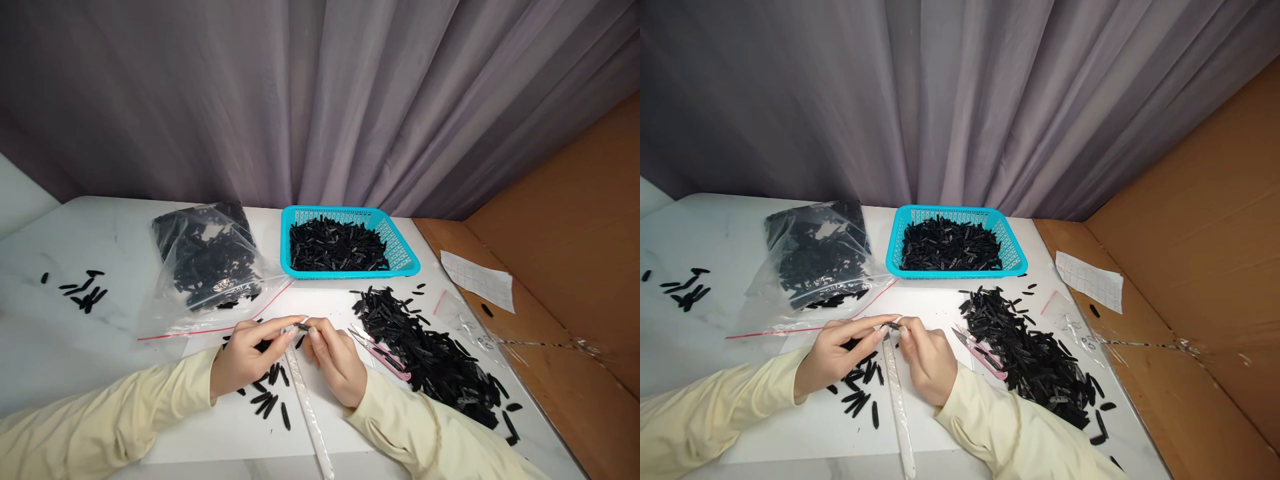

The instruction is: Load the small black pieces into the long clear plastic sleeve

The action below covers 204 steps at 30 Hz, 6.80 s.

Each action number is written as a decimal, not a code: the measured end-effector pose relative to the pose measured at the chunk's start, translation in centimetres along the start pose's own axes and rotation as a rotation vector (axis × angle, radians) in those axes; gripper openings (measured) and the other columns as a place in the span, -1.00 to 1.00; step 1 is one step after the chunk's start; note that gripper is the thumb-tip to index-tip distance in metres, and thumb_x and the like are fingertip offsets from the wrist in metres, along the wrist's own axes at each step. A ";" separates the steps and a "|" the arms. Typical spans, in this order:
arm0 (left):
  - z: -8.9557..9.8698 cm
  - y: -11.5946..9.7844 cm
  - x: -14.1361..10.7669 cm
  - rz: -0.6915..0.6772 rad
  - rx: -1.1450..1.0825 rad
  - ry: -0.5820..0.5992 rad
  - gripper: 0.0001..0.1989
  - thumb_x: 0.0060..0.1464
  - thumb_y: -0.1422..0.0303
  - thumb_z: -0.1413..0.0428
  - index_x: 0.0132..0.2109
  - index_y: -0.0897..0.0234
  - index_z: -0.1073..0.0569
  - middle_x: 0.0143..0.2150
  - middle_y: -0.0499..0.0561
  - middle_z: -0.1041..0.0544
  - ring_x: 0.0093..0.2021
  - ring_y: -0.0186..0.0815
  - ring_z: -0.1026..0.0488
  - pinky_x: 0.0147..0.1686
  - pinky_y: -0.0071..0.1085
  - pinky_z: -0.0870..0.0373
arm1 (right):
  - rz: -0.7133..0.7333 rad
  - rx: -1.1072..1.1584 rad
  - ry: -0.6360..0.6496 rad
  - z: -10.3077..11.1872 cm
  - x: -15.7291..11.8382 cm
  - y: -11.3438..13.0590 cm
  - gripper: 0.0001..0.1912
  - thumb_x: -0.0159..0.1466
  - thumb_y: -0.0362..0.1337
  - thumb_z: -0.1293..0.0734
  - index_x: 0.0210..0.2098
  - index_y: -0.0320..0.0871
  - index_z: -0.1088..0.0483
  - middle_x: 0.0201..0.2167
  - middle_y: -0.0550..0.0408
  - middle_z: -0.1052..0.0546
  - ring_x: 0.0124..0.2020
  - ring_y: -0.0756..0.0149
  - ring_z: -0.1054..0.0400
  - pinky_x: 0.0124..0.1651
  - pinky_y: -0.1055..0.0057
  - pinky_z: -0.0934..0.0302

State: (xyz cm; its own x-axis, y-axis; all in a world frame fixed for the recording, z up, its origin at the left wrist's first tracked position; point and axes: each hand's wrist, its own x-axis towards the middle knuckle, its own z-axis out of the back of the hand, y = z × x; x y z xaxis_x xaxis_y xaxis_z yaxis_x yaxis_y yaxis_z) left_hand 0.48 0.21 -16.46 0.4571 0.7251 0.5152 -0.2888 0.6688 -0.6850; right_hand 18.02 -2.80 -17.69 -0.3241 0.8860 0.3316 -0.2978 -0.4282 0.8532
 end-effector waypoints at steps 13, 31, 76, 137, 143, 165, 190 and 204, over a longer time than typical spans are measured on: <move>0.1 -0.1 0.2 -0.029 0.002 -0.014 -0.78 0.13 0.47 -0.03 -0.10 0.40 -0.50 -0.68 -0.18 -0.27 -0.67 -0.51 -0.16 -0.59 -0.62 -0.25 | -0.111 0.078 0.002 0.1 0.2 0.4 -0.72 0.40 -0.17 0.04 -0.29 -0.13 -0.19 -0.62 0.24 -0.23 -0.63 0.45 -0.12 -0.48 0.50 -0.07; 0.1 -0.5 0.3 -0.050 0.076 -0.041 -0.76 0.15 0.42 -0.01 -0.12 0.36 -0.53 -0.67 -0.14 -0.41 -0.70 -0.53 -0.18 -0.62 -0.64 -0.26 | -0.267 0.387 0.007 -0.2 0.5 0.4 -0.66 0.37 -0.05 -0.02 -0.39 -0.13 -0.16 -0.63 0.25 -0.29 -0.71 0.52 -0.10 -0.60 0.52 0.01; 0.1 0.1 1.1 0.607 -0.687 -0.003 -0.63 0.18 0.18 0.11 -0.05 0.37 -0.33 -0.69 -0.25 -0.10 -0.72 -0.50 -0.01 -0.67 -0.54 0.03 | 0.162 -0.581 -0.129 5.1 6.3 1.8 -0.90 0.28 -0.34 -0.20 -0.30 -0.14 -0.35 -0.22 -0.08 -0.45 -0.10 0.08 -0.25 -0.07 0.13 -0.12; 0.1 0.1 0.2 0.197 -0.203 0.157 -0.65 0.18 0.40 0.08 -0.09 0.56 -0.52 -0.69 -0.20 -0.02 -0.69 -0.50 0.05 -0.73 -0.53 0.02 | -0.506 1.010 -0.093 0.9 0.8 0.6 -0.82 0.07 -0.28 -0.44 -0.42 -0.19 -0.36 -0.54 0.07 -0.57 -0.56 0.37 -0.43 -0.58 0.52 -0.25; 0.2 -0.1 0.2 0.045 -0.118 0.094 -0.69 0.17 0.44 0.05 -0.10 0.51 -0.52 -0.73 -0.18 -0.18 -0.72 -0.51 -0.02 -0.73 -0.56 -0.07 | -0.542 1.051 -0.104 1.0 0.9 0.7 -0.81 0.05 -0.28 -0.45 -0.41 -0.18 -0.36 -0.53 0.08 -0.57 -0.56 0.40 -0.40 -0.54 0.52 -0.24; 0.0 0.1 0.0 -0.089 -0.053 0.020 -0.72 0.15 0.48 0.03 -0.05 0.39 -0.48 -0.70 -0.17 -0.32 -0.73 -0.53 -0.06 -0.71 -0.59 -0.10 | -0.523 1.071 -0.062 0.8 1.0 0.9 -0.83 0.09 -0.24 -0.43 -0.40 -0.19 -0.41 -0.52 0.06 -0.58 -0.50 0.35 -0.44 -0.43 0.45 -0.25; 0.0 -0.1 0.4 0.029 -0.049 0.063 -0.70 0.17 0.41 0.04 -0.10 0.43 -0.53 -0.75 -0.21 -0.19 -0.72 -0.52 0.06 -0.77 -0.58 0.00 | -0.556 1.065 -0.077 0.9 1.0 0.8 -0.83 0.08 -0.24 -0.43 -0.42 -0.19 -0.40 -0.52 0.07 -0.57 -0.52 0.37 -0.42 -0.43 0.45 -0.25; 0.0 -0.1 0.4 0.113 -0.100 0.127 -0.68 0.15 0.44 0.05 -0.08 0.50 -0.52 -0.75 -0.23 -0.08 -0.72 -0.51 0.07 -0.77 -0.54 0.03 | -0.542 1.071 -0.084 0.9 1.0 0.8 -0.84 0.08 -0.27 -0.44 -0.41 -0.21 -0.42 -0.47 0.02 -0.60 -0.49 0.40 -0.44 -0.42 0.50 -0.27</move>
State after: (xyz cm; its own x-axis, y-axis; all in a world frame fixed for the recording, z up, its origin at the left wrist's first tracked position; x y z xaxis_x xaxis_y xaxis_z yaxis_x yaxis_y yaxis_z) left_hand 0.64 0.46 -16.18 0.5312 0.7634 0.3674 -0.2622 0.5605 -0.7856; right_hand 18.32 -2.11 -16.35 -0.3156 0.9311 -0.1828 0.5325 0.3332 0.7781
